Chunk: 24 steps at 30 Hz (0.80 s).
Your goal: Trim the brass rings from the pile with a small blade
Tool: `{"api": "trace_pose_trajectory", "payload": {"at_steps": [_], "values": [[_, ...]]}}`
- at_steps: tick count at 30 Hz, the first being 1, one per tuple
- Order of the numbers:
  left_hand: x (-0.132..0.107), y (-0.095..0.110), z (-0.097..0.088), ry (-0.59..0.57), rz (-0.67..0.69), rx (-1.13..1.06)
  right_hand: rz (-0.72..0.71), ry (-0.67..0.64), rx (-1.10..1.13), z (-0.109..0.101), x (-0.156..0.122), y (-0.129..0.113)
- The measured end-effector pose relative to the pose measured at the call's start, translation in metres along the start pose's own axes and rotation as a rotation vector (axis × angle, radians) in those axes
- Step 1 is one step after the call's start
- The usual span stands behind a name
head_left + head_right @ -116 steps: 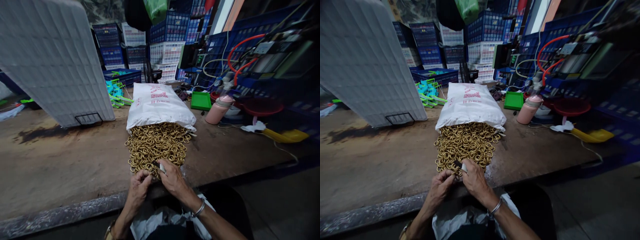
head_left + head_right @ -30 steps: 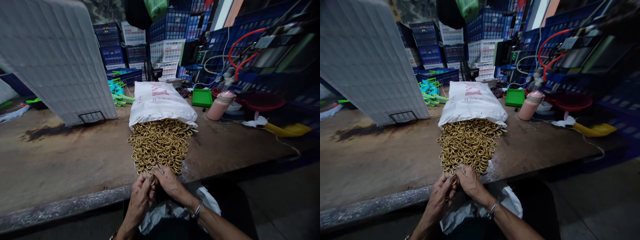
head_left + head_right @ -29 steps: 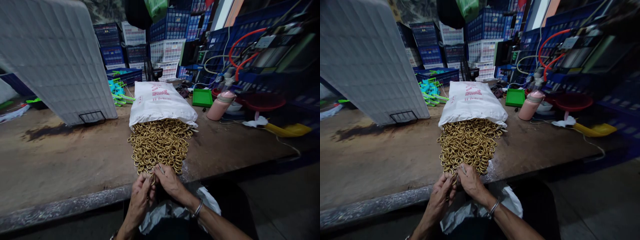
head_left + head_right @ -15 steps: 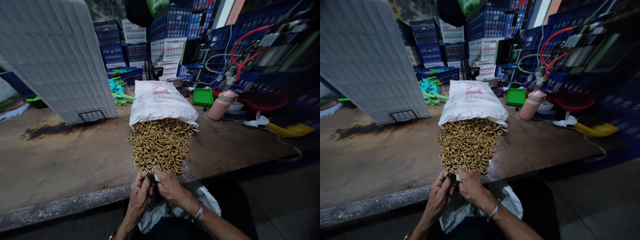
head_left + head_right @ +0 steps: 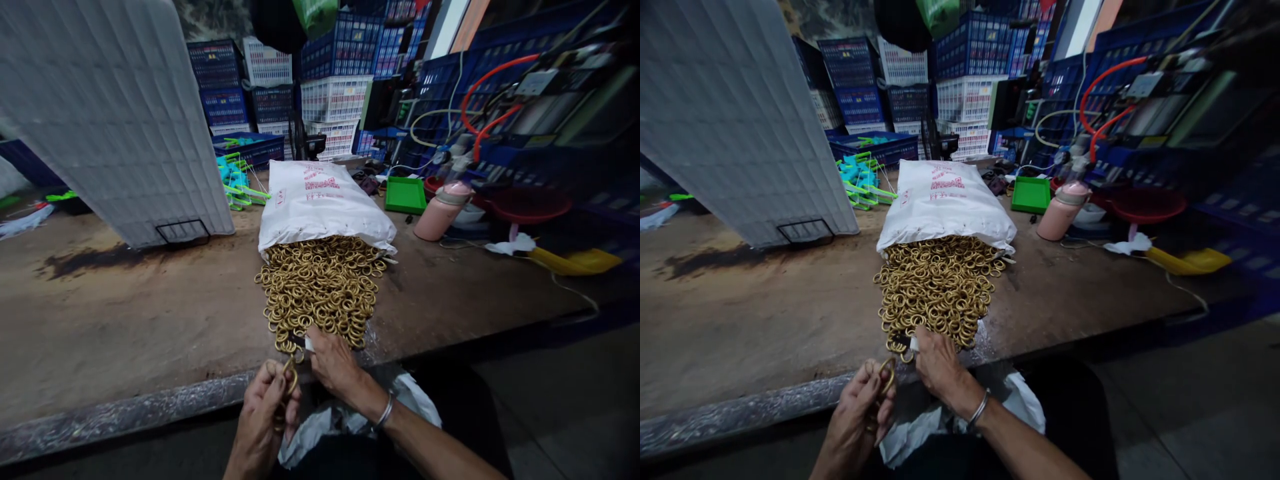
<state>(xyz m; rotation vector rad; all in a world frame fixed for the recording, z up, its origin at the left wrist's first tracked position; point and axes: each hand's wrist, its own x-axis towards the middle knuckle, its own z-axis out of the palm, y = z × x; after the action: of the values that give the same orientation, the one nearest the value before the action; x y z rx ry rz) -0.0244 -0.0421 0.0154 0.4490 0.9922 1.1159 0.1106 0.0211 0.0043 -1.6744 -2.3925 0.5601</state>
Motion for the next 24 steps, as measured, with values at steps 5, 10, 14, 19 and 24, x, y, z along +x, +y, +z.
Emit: {"api": "trace_pose_trajectory", "payload": {"at_steps": [5, 10, 14, 19, 24], "values": [[0.009, 0.001, -0.01, 0.022, -0.016, -0.155, 0.113, 0.084, -0.141, -0.006, 0.018, -0.005], [0.014, 0.003, -0.015, 0.057, -0.071, -0.219, 0.12, 0.117, -0.267, -0.001, 0.027, -0.007], [0.017, 0.009, -0.011, -0.026, -0.085, -0.272, 0.092, 0.16, -0.301, 0.004, 0.027, -0.008], [0.026, 0.01, -0.01, -0.057, -0.047, -0.219, 0.107, 0.15, -0.22, 0.002, 0.029, -0.003], [0.036, 0.01, -0.001, -0.004, 0.093, -0.035, -0.023, 0.152, -0.01, -0.005, 0.024, 0.007]]}}
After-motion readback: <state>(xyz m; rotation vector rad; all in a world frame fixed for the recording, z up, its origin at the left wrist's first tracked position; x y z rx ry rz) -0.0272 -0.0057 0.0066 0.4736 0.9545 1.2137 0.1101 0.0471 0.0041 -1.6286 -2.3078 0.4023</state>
